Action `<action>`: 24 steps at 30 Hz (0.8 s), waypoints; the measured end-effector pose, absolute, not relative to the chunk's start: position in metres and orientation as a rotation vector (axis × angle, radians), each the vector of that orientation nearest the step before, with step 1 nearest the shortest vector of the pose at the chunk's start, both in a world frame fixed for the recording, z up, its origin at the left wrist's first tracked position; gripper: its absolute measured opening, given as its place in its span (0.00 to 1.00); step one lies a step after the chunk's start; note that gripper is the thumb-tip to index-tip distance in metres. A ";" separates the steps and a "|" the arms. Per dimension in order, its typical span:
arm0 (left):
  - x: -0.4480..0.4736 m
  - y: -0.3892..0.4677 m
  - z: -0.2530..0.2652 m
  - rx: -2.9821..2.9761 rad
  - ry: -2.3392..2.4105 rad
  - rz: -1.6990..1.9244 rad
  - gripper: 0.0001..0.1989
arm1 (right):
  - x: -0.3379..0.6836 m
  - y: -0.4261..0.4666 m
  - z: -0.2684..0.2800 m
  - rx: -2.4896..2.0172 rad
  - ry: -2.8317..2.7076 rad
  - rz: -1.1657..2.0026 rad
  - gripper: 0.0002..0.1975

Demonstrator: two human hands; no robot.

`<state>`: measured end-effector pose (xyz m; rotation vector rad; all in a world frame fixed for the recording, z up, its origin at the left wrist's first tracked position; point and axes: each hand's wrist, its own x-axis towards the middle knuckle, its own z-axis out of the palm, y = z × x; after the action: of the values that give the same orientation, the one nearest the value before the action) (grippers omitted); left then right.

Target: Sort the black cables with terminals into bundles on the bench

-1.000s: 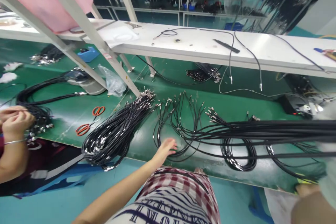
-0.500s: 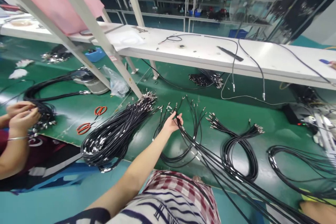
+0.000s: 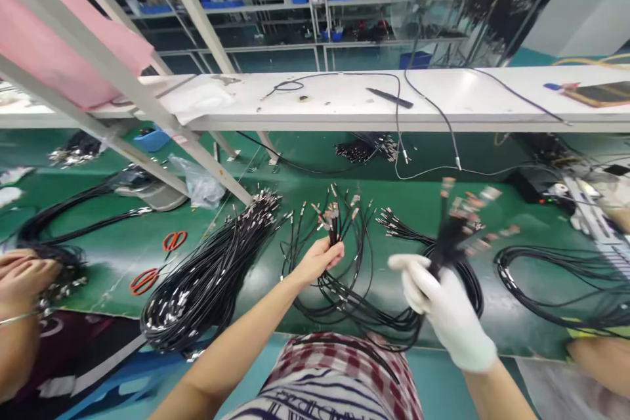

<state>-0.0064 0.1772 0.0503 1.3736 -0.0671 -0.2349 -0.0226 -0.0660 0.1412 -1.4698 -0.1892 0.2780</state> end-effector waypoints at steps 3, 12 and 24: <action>-0.019 0.180 0.052 1.350 -0.088 -0.262 0.24 | -0.004 -0.030 0.128 -1.439 -0.169 0.385 0.24; -0.050 0.184 0.056 1.663 -0.261 -0.377 0.21 | 0.015 0.028 0.131 -1.635 -0.336 0.368 0.17; -0.037 0.181 0.070 1.320 -0.263 -0.045 0.23 | 0.016 0.017 0.128 -1.688 -0.425 0.373 0.25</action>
<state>-0.0375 0.1815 0.0702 1.3201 -0.2631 -0.0453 0.0157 0.0171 0.1284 -1.6883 -0.4245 0.3732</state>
